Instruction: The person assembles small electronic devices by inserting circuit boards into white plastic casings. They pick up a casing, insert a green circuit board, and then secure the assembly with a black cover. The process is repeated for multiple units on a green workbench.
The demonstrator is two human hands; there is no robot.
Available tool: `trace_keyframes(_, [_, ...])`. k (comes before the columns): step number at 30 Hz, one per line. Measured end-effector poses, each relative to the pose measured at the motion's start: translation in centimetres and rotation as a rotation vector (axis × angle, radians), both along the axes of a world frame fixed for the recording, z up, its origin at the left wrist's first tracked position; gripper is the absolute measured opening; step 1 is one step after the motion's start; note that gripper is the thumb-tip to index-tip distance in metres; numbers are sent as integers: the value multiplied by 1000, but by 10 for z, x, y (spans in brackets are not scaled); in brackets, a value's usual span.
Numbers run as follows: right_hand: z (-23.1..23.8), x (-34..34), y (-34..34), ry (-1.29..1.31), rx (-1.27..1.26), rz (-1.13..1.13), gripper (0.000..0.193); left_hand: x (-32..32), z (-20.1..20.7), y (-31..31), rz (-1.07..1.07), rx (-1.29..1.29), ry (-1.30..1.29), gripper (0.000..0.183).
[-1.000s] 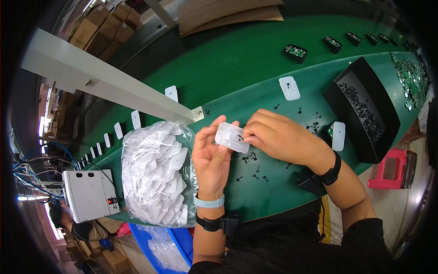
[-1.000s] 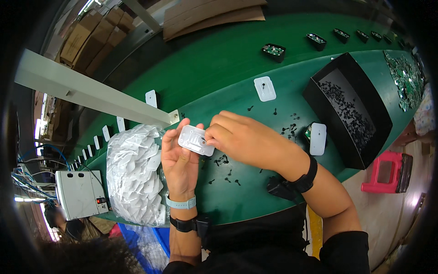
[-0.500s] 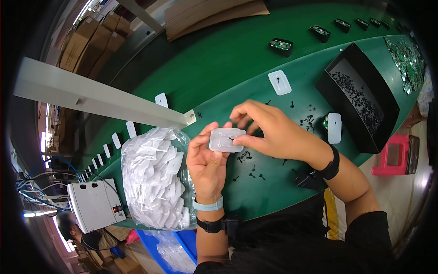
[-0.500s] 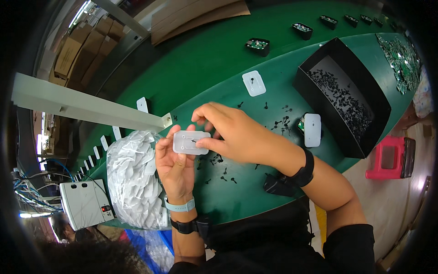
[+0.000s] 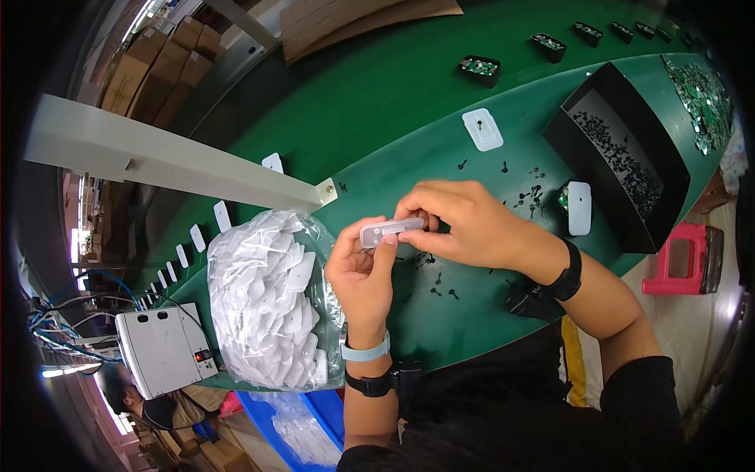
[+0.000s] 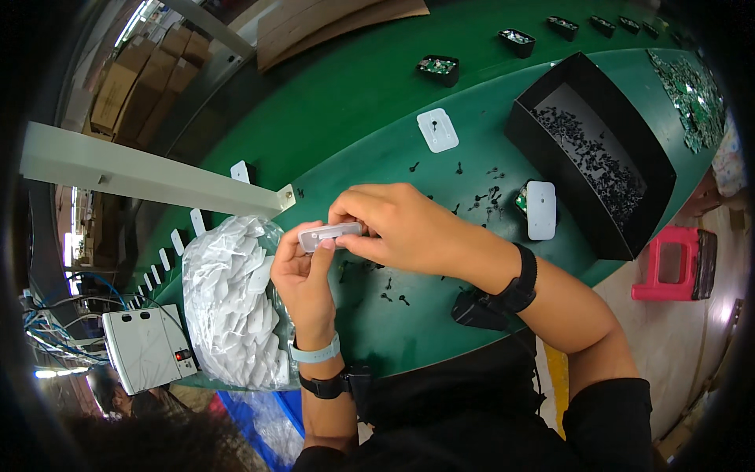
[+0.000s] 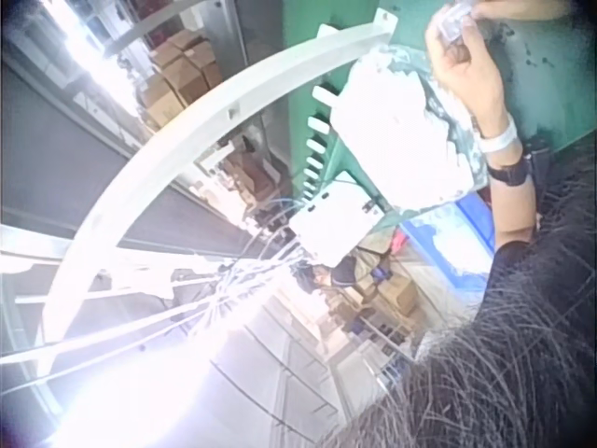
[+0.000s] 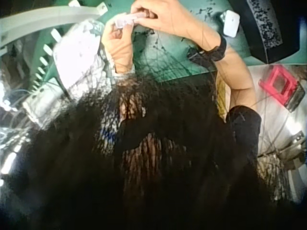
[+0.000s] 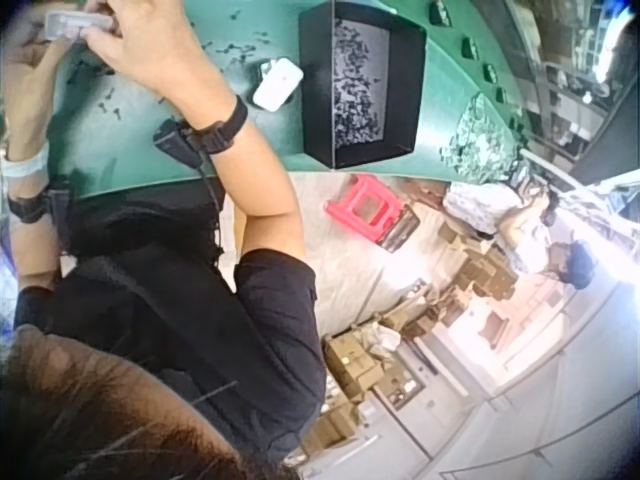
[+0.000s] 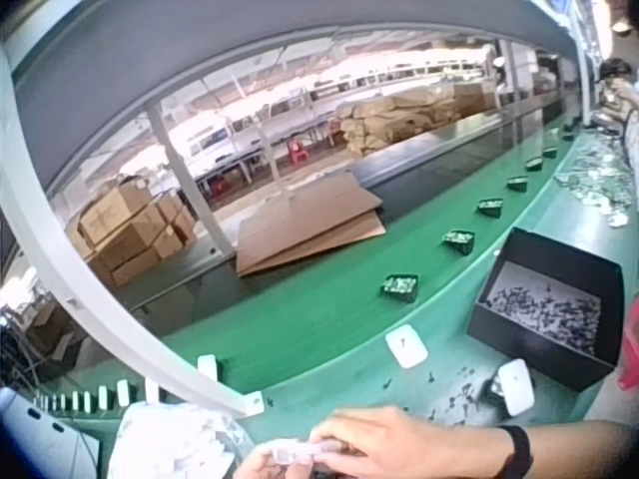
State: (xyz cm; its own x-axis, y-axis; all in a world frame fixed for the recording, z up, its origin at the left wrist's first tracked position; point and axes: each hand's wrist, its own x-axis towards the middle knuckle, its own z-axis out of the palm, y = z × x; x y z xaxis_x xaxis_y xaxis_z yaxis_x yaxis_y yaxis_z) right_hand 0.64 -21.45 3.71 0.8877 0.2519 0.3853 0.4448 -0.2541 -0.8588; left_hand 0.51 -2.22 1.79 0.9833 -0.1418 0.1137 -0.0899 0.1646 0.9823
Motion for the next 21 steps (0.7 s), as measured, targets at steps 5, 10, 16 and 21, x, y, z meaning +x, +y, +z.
trace_keyframes(5, [2,0,0,40,-15,15,19,0,-2,0,13,-11,12,19])
trace_keyframes(10, [-10,5,6,78,174,-15,21,1,-3,-2,60,-66,57,18])
trace_keyframes(16, [-1,3,0,290,213,23,26,1,1,-2,-177,98,132,19])
trace_keyframes(21, [8,14,-7,343,42,84,30,3,-6,-4,-209,87,195,19])
